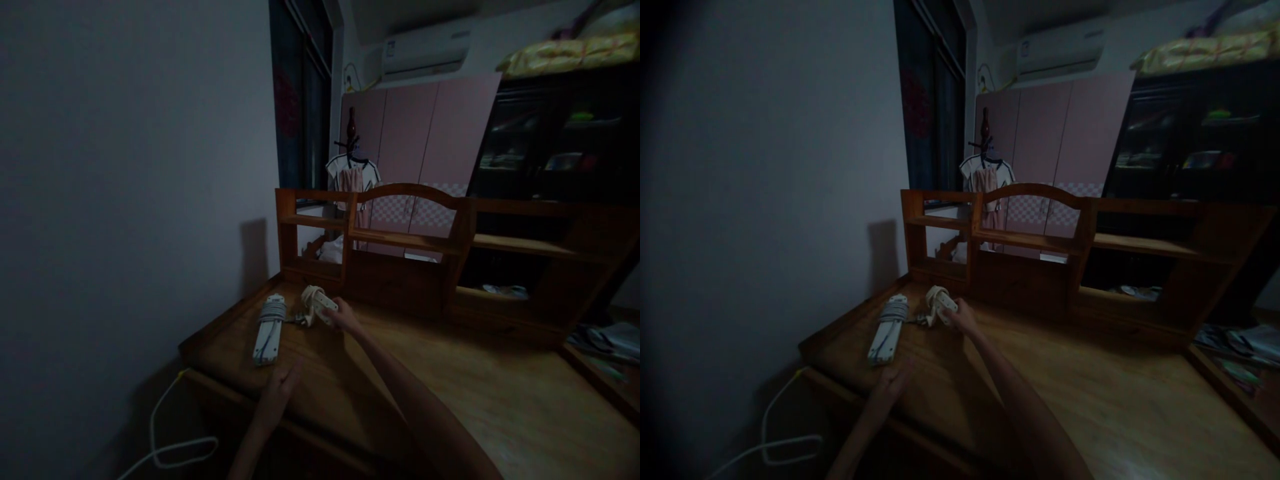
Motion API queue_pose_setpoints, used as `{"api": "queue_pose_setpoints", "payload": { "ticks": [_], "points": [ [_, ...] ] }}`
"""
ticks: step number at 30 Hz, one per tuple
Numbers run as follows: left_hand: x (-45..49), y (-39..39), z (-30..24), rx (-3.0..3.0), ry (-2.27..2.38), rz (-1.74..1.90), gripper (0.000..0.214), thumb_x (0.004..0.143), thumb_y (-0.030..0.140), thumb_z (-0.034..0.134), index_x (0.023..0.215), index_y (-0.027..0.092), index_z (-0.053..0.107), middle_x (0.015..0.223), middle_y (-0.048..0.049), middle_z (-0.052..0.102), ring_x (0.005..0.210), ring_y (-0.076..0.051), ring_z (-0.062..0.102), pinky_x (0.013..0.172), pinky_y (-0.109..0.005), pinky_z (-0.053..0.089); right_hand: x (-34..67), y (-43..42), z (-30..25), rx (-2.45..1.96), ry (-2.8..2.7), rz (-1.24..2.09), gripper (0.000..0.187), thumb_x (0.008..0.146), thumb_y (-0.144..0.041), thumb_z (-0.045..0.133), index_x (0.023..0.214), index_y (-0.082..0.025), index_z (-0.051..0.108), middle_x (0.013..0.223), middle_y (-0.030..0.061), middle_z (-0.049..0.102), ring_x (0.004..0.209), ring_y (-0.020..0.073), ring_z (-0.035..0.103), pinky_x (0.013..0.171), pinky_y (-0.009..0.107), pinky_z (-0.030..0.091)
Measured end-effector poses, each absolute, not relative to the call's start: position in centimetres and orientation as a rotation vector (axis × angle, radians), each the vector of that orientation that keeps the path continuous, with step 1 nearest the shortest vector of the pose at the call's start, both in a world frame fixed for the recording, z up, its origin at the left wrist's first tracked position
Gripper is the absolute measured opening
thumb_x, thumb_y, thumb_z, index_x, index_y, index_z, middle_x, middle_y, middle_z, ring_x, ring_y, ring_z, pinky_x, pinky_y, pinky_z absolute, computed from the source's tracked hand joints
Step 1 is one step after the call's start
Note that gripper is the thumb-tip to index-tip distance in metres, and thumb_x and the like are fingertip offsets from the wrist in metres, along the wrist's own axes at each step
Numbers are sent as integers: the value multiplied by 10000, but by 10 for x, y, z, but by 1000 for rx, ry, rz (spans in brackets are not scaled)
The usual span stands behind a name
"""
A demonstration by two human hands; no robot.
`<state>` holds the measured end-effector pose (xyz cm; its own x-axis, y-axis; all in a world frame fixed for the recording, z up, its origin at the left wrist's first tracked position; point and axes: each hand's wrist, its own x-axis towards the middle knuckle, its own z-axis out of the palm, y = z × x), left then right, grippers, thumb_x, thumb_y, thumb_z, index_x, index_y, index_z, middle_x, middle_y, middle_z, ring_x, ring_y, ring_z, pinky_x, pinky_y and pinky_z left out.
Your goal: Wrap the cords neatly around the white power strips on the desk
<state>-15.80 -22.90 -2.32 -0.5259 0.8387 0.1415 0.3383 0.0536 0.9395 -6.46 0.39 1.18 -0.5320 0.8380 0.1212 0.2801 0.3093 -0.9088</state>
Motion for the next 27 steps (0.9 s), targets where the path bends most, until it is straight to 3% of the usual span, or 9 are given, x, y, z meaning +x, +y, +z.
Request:
{"api": "queue_pose_setpoints", "payload": {
  "ticks": [7,11,17,21,24,27],
  "points": [
    [-163,-219,-39,1143,1874,1455,500,767,624,440,524,232,249,537,62,220,532,-105,253,513,-257,218,-63,16,-1,-915,-2202,924,421,714,-341,719,1097,-238,577,985,7,644,889,177,594,743,252,439],
    [-164,-218,-42,1132,1889,1465,497,754,636,436,524,236,251,542,61,221,544,-111,266,520,-258,229,-63,20,-4,-962,-2204,769,518,736,-380,705,1201,-216,547,1083,71,595,1003,214,549,847,295,411],
    [-161,-223,-38,1155,1891,1431,468,798,596,412,547,239,242,555,62,209,536,-108,251,516,-257,239,-50,24,0,-935,-2218,657,538,700,-338,734,1196,-222,560,1061,63,561,1011,213,520,871,306,403],
    [-159,-225,-32,1101,1919,1454,451,768,574,450,498,228,348,506,55,295,532,-124,331,521,-258,314,-23,11,8,-876,-2232,627,545,706,-239,709,1223,-226,537,1117,62,528,913,170,550,827,285,434],
    [-159,-227,-24,1116,1963,1434,406,758,534,488,514,209,487,501,32,411,566,-154,438,555,-271,389,20,-11,20,-858,-2226,612,438,774,-226,631,1204,-217,546,1132,70,519,744,119,564,765,277,466],
    [-157,-231,-11,1181,1991,1405,334,755,489,557,616,191,611,582,-3,549,663,-189,540,624,-285,452,85,-43,34,-798,-2208,587,338,852,-270,539,1189,-247,565,1152,87,530,731,130,585,725,285,491]
  ]
}}
